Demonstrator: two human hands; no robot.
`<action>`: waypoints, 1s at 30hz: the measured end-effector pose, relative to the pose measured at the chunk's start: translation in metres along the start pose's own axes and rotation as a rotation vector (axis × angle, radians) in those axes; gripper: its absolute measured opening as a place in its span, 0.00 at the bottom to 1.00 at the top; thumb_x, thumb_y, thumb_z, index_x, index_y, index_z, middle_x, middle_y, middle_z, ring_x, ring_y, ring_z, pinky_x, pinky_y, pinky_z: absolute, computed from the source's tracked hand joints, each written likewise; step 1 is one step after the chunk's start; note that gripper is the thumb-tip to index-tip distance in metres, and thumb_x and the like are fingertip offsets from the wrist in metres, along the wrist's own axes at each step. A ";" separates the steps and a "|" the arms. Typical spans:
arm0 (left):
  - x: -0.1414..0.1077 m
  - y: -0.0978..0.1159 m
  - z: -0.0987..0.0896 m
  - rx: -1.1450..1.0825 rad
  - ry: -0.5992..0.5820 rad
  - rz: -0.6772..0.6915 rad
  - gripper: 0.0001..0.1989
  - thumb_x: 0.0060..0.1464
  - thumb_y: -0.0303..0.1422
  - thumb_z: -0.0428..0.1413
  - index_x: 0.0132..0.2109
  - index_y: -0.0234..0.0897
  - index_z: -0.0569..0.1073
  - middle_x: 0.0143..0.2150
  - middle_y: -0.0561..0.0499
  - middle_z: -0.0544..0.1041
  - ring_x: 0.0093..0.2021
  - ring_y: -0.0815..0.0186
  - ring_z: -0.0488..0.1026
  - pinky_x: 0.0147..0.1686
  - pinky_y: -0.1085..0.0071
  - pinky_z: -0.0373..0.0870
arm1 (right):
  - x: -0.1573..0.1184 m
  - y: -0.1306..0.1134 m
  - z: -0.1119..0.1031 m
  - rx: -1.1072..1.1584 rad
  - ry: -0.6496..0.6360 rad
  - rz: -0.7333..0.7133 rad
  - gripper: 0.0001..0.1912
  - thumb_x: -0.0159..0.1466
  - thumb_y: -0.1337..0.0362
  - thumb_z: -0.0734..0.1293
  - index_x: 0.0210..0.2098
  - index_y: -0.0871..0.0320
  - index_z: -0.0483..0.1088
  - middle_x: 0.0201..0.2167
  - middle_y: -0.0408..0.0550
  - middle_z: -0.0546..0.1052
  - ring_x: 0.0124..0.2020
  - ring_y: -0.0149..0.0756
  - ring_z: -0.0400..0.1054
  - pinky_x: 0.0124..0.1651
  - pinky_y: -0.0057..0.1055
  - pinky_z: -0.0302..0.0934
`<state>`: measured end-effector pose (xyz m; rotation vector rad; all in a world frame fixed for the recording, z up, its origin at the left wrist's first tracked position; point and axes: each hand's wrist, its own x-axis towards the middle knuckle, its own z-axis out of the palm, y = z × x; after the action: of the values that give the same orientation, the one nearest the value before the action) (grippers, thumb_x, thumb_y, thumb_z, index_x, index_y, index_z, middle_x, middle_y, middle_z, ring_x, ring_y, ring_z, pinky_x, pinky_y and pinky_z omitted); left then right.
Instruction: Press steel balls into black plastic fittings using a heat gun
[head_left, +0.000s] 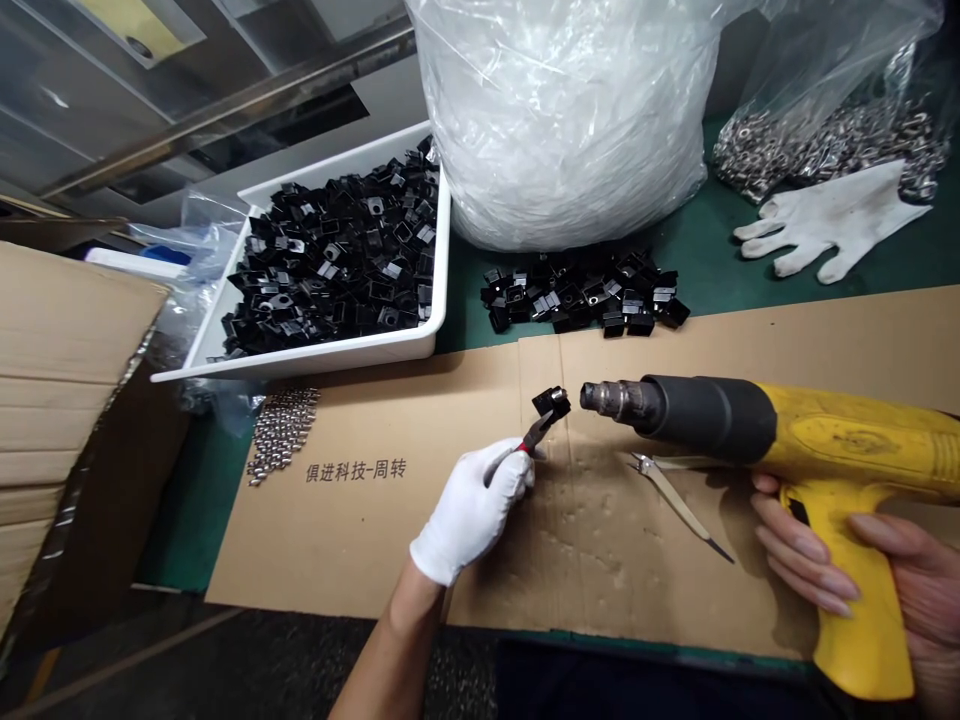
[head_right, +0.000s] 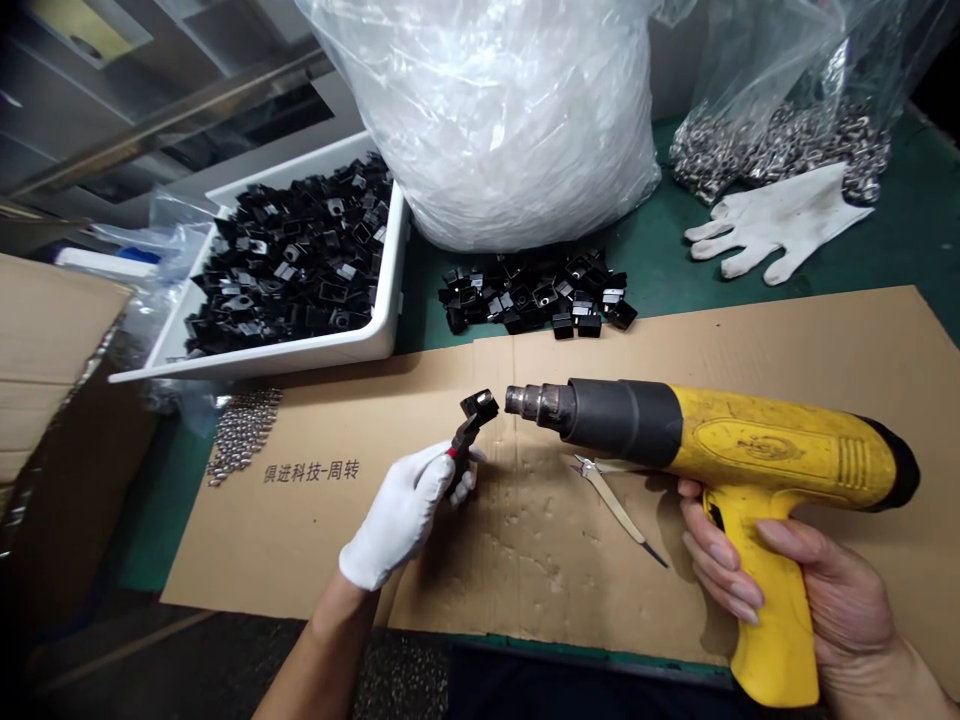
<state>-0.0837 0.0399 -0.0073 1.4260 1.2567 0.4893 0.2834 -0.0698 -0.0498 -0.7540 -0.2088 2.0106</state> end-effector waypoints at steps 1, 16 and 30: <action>0.000 0.000 0.000 0.020 -0.003 0.005 0.25 0.71 0.51 0.47 0.42 0.34 0.76 0.31 0.52 0.73 0.30 0.68 0.66 0.34 0.69 0.65 | 0.000 0.000 0.000 -0.001 0.004 0.003 0.21 0.67 0.55 0.68 0.55 0.58 0.74 0.31 0.48 0.64 0.23 0.28 0.55 0.25 0.27 0.61; -0.001 0.002 0.001 0.027 -0.010 0.013 0.25 0.71 0.50 0.47 0.40 0.34 0.75 0.30 0.52 0.72 0.30 0.67 0.66 0.34 0.69 0.64 | -0.002 -0.002 0.003 0.014 0.004 0.035 0.20 0.68 0.55 0.67 0.55 0.58 0.73 0.32 0.49 0.63 0.24 0.29 0.54 0.26 0.26 0.60; 0.020 -0.011 -0.027 -0.333 -0.308 -0.129 0.33 0.69 0.55 0.48 0.47 0.26 0.80 0.28 0.44 0.79 0.26 0.65 0.73 0.31 0.67 0.69 | 0.001 0.001 -0.001 0.009 -0.005 0.050 0.20 0.68 0.55 0.66 0.56 0.57 0.74 0.33 0.50 0.64 0.25 0.31 0.56 0.26 0.27 0.62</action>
<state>-0.1043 0.0670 -0.0162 1.0840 0.9605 0.3548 0.2832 -0.0692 -0.0518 -0.7554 -0.1856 2.0595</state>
